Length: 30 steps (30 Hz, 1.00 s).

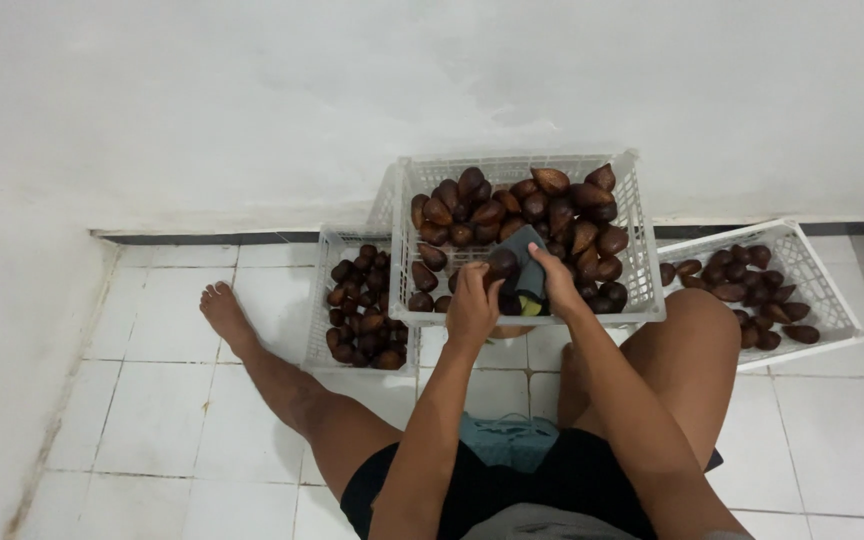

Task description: The person sits on the floor and wipes dark brown fruits with a gray cloth, handling them one at a time from a central white crate. The person repeatedly picks up a fruit, rubs its surface with the cloth, and places it back into the crate.

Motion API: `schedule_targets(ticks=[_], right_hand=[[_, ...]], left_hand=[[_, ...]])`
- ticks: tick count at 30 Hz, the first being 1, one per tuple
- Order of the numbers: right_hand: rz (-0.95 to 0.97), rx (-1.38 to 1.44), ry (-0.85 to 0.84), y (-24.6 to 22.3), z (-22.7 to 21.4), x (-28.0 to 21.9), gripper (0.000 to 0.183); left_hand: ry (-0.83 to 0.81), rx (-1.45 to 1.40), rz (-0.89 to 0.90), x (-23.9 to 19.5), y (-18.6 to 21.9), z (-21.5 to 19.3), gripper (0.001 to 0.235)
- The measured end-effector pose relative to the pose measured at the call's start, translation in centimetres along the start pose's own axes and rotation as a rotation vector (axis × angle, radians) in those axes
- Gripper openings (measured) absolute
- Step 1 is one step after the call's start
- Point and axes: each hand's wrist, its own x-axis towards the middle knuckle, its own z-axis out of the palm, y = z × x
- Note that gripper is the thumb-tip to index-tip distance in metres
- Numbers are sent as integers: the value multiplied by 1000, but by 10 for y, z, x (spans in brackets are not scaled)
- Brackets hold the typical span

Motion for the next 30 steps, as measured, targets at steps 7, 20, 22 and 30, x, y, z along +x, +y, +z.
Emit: schedule_targets(ticks=[7,20,22,30], right_hand=[[7,161,95,31,-20,34,85],[-1148,-812,-89,27,-4,4,42],[-1140,-865,-89,26,-8,10,38],[-875,-851,-144,23,-14,32,45]], left_hand=[[66,180,-157,-4,-11,17,35],[-212,27,-207,-6,-22,12,28],[-181,13,-136,-9,-25,14,24],[-147,28,56,-15,-31,17,20]])
